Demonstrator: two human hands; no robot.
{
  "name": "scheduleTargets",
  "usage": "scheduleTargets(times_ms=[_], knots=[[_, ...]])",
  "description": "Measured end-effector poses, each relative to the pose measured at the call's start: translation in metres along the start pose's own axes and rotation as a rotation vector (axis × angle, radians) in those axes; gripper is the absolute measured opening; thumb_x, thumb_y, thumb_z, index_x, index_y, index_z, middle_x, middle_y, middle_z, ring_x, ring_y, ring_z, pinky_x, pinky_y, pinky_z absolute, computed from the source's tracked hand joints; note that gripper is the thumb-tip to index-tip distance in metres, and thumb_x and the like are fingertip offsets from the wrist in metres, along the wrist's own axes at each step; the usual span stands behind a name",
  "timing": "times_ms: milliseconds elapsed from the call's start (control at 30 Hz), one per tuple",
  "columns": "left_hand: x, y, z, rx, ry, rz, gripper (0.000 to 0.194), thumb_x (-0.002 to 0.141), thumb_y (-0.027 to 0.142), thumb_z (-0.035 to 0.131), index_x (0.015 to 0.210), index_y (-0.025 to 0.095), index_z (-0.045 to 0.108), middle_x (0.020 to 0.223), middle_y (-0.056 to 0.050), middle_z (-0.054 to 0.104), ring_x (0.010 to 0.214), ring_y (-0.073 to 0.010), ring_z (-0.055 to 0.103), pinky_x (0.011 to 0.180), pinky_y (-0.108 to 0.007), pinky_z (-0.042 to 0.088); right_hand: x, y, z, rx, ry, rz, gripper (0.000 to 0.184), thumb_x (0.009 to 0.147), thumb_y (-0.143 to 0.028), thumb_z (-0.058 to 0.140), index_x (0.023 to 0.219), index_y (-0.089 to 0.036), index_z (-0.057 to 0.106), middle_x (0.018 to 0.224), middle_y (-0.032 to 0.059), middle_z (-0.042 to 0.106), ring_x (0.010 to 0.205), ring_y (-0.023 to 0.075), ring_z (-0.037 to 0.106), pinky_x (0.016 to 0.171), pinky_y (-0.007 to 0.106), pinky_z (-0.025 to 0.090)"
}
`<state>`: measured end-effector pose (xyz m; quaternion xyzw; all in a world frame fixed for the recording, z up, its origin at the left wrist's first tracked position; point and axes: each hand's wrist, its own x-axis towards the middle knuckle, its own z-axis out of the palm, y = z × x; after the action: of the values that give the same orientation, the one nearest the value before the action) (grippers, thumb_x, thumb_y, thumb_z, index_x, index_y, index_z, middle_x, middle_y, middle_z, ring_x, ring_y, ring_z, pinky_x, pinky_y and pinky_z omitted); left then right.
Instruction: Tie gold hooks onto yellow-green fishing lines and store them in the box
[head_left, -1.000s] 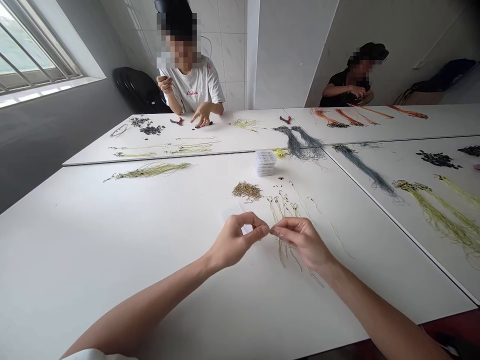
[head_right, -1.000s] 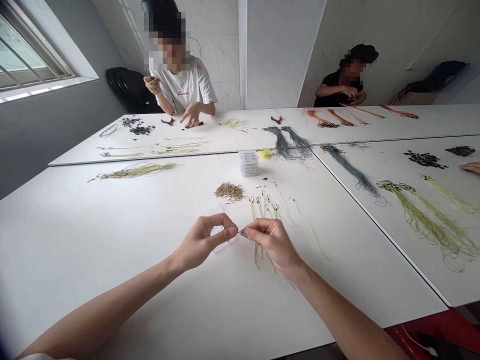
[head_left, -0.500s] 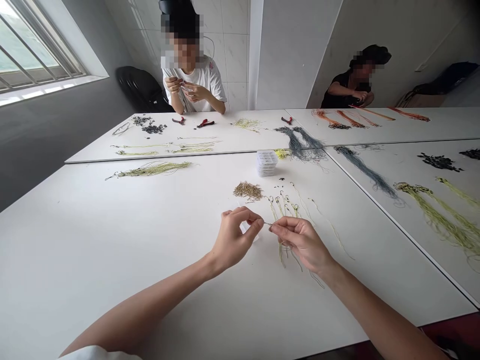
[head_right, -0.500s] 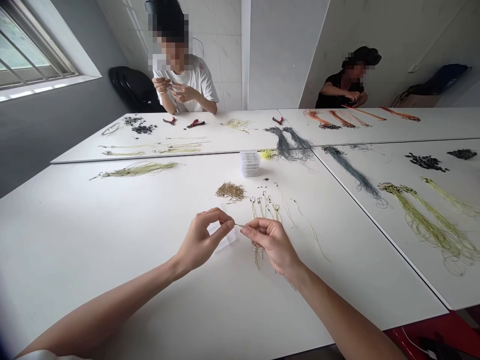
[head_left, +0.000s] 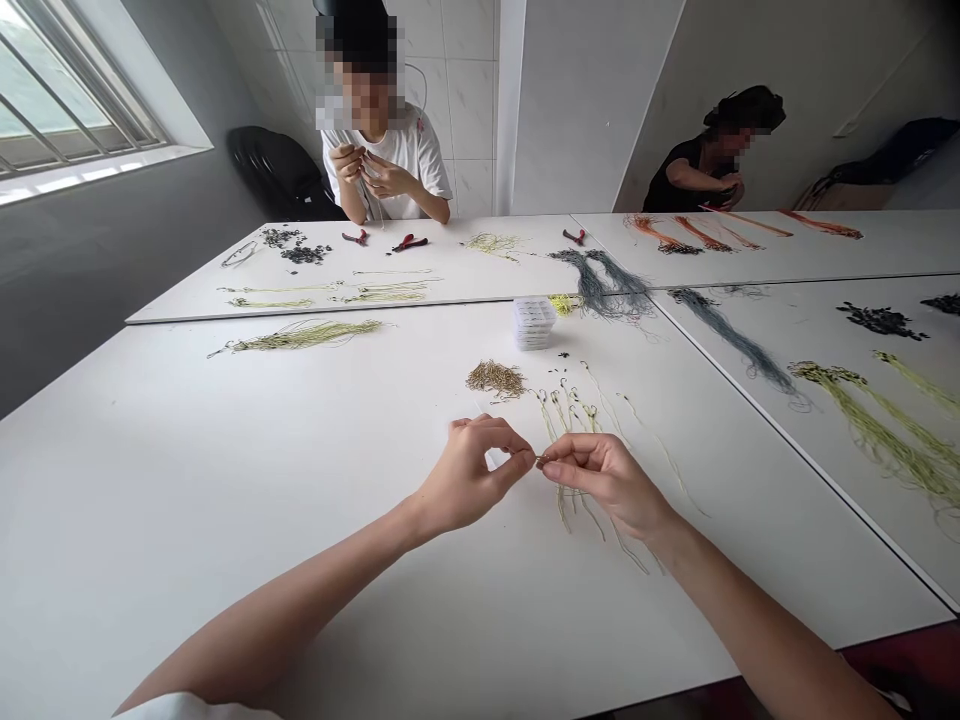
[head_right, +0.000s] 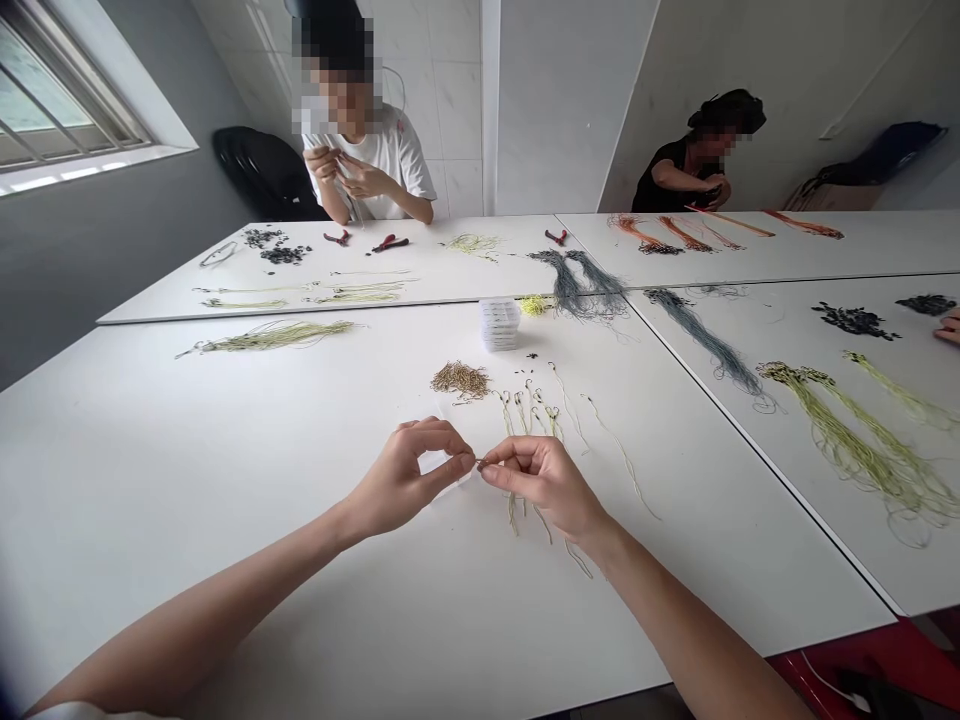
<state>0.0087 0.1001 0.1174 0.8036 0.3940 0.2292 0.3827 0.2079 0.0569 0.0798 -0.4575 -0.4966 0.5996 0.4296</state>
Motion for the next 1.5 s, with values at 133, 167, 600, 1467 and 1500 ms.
scheduleTargets(times_ms=[133,167,600,1467,1500], knots=[[-0.001,0.002,0.0,-0.032,-0.065,-0.022,0.018,0.087,0.03,0.057,0.076,0.022,0.068,0.085,0.001,0.068,0.087,-0.0175,0.057,0.093,-0.038,0.032,0.001,-0.005,-0.005,0.038,-0.025,0.017,0.013,0.081,-0.029,0.069,0.075,-0.018,0.065,0.068,-0.0013,0.05,0.061,0.0104,0.035,0.058,0.028,0.027],[-0.002,0.002,0.001,-0.02,-0.072,-0.026,0.017,0.087,0.03,0.057,0.076,0.022,0.068,0.084,0.002,0.068,0.086,-0.0174,0.057,0.094,-0.04,0.03,0.001,-0.006,-0.005,0.043,-0.02,0.005,0.013,0.082,-0.028,0.068,0.074,-0.018,0.064,0.067,-0.0019,0.048,0.061,0.0101,0.035,0.057,0.028,0.027],[0.0,0.005,-0.006,-0.364,-0.172,-0.237,0.02,0.086,0.034,0.057,0.075,0.018,0.063,0.081,0.001,0.063,0.074,-0.0133,0.051,0.07,-0.027,0.039,0.001,-0.004,-0.003,0.153,-0.049,0.027,0.013,0.082,-0.028,0.069,0.077,-0.018,0.063,0.062,-0.0038,0.043,0.058,0.0091,0.031,0.055,0.029,0.023],[-0.003,0.002,0.004,-0.626,-0.158,-0.071,0.016,0.08,0.017,0.059,0.064,0.015,0.054,0.091,-0.004,0.058,0.079,-0.0128,0.054,0.07,-0.027,0.045,0.003,-0.005,-0.001,0.277,-0.121,0.119,0.019,0.075,-0.033,0.074,0.074,-0.019,0.062,0.055,-0.0053,0.038,0.054,0.0101,0.031,0.058,0.029,0.028],[-0.004,0.002,0.004,-0.644,-0.154,-0.064,0.017,0.08,0.017,0.059,0.064,0.014,0.054,0.094,-0.005,0.058,0.078,-0.0123,0.054,0.07,-0.027,0.045,0.003,-0.004,-0.001,0.29,-0.13,0.124,0.019,0.075,-0.033,0.074,0.075,-0.018,0.062,0.056,-0.0051,0.038,0.054,0.01,0.031,0.059,0.029,0.028]])
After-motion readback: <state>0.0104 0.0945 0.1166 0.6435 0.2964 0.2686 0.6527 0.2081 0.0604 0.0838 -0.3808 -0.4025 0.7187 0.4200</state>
